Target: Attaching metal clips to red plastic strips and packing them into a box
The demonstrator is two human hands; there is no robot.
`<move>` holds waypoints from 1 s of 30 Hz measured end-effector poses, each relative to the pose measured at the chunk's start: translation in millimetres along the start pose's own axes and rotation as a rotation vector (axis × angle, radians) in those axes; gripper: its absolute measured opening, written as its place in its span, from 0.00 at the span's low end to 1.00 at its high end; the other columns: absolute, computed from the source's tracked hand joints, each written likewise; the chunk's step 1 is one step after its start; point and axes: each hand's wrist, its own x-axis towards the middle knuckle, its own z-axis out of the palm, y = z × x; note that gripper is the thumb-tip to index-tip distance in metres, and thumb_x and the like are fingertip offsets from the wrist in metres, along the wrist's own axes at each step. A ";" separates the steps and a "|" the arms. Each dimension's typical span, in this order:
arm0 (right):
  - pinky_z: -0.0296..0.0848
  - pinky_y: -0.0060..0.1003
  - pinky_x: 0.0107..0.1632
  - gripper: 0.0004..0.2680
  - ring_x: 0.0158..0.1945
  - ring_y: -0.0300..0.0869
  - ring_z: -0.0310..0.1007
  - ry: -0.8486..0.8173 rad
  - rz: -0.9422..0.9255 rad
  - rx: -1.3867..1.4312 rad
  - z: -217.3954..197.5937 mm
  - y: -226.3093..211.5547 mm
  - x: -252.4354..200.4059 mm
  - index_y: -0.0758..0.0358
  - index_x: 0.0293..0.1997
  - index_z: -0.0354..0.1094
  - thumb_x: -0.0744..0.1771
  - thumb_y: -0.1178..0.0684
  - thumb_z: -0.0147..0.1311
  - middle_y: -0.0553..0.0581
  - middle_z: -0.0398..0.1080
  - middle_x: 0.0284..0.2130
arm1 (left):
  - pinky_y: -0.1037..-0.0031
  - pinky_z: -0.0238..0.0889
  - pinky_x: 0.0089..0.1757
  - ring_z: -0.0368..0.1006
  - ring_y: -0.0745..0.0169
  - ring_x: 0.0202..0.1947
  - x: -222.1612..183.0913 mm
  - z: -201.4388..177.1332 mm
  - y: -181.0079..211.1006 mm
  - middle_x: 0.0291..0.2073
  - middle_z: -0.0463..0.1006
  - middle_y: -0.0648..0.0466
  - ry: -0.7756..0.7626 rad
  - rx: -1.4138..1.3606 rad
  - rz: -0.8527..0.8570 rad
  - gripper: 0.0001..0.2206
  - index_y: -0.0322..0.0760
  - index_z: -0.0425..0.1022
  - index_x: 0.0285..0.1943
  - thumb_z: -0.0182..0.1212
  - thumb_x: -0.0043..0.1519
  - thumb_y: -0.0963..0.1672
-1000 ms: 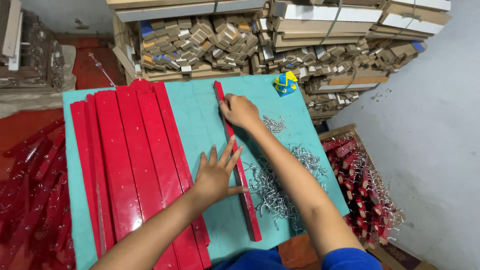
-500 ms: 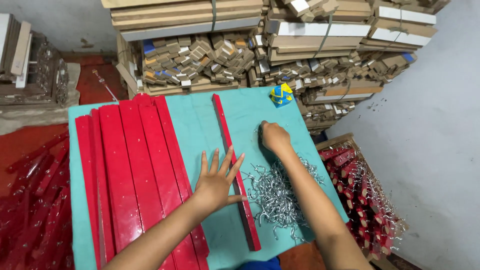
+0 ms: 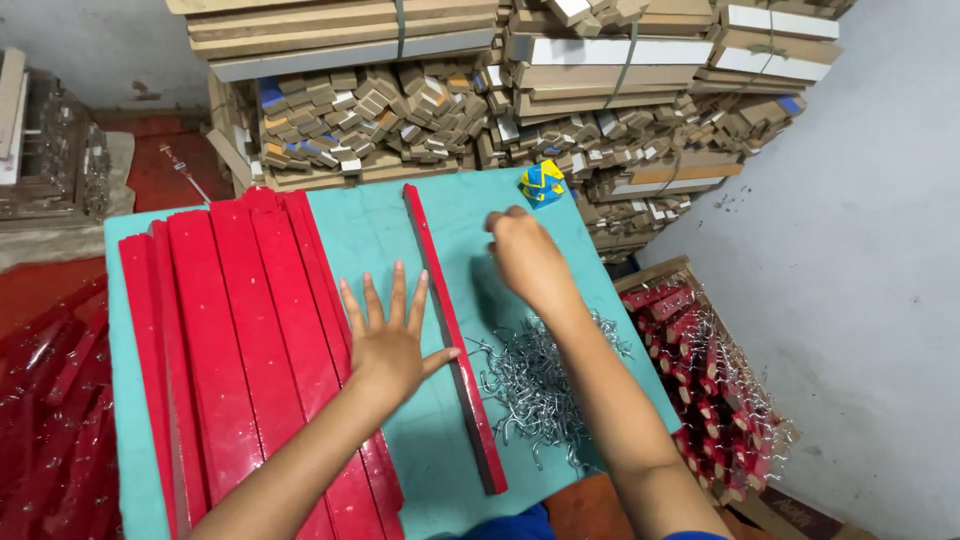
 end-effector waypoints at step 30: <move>0.77 0.39 0.46 0.02 0.42 0.50 0.80 -0.203 -0.275 0.389 -25.0 -23.0 -111.6 0.59 0.39 0.72 0.66 0.56 0.60 0.54 0.74 0.34 | 0.23 0.06 0.61 0.19 0.35 0.78 -2.9 1.9 2.2 0.81 0.20 0.53 -0.103 -0.054 0.296 0.48 0.57 0.24 0.82 0.46 0.59 0.67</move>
